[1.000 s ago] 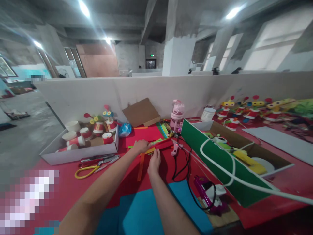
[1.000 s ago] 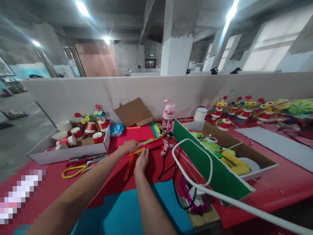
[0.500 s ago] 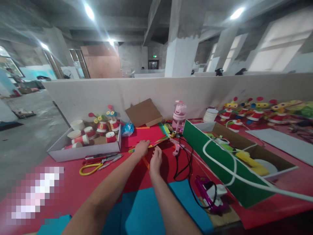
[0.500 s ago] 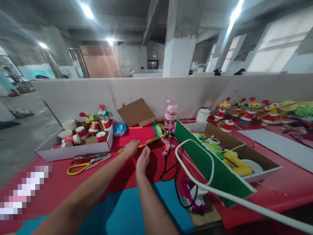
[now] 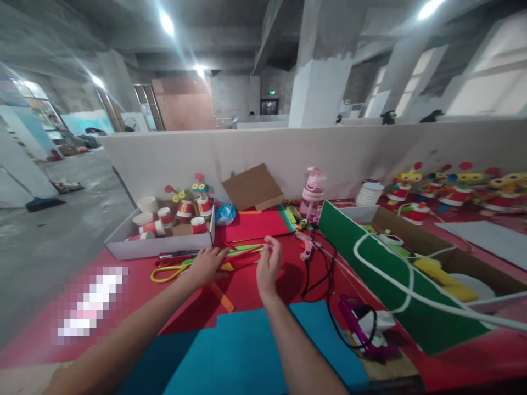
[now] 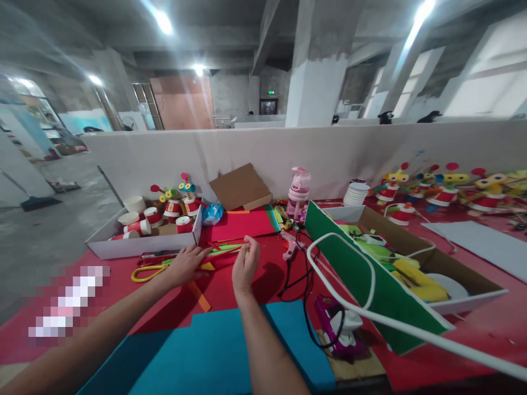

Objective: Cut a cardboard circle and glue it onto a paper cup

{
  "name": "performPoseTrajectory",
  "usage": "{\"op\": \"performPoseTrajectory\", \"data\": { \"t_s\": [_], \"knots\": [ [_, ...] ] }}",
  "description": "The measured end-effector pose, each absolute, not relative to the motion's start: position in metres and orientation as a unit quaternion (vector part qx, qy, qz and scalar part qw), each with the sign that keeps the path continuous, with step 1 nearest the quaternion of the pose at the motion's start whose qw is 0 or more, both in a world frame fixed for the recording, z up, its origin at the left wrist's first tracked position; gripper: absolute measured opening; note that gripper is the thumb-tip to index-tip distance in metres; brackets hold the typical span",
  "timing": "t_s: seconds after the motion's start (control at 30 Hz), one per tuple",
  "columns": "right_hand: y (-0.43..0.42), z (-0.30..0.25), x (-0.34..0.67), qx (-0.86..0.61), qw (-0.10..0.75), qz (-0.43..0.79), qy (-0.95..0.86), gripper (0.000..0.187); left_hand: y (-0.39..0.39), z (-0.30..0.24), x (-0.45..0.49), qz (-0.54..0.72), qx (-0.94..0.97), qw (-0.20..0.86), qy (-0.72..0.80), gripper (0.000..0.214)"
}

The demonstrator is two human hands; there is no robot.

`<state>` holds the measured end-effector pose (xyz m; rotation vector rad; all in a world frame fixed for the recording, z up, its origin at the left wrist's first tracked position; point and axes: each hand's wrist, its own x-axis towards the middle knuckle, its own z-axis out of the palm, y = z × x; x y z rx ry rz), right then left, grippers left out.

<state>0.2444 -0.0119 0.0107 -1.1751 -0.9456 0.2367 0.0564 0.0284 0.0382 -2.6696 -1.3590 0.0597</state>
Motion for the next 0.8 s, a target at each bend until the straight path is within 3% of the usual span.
{"op": "performPoseTrajectory", "data": {
  "t_s": [0.07, 0.13, 0.2, 0.33, 0.53, 0.8],
  "knots": [
    [-0.013, 0.010, 0.241, -0.514, 0.683, 0.136, -0.501, 0.026, 0.019, 0.045, 0.050, 0.011, -0.895, 0.049, -0.443, 0.079],
    [-0.013, 0.009, 0.238, -0.498, 0.631, 0.159, -0.573, 0.024, 0.008, 0.054, 0.044, -0.007, -0.896, 0.042, -0.442, 0.079],
    [-0.013, 0.007, 0.236, -0.498, 0.602, 0.164, -0.602, 0.024, -0.004, 0.064, 0.036, -0.032, -0.891, 0.044, -0.450, 0.068],
    [-0.008, 0.003, 0.243, -0.546, 0.624, 0.177, -0.531, 0.027, -0.032, 0.081, 0.013, -0.075, -0.879, 0.030, -0.470, 0.040],
    [-0.003, -0.001, 0.250, -0.562, 0.638, 0.195, -0.489, 0.027, -0.062, 0.075, -0.009, 0.038, -0.881, -0.203, -0.425, 0.032],
    [-0.005, -0.003, 0.246, -0.565, 0.608, 0.183, -0.527, 0.027, -0.029, 0.035, 0.022, -0.023, -0.870, -0.036, -0.492, 0.045]
  ]
}}
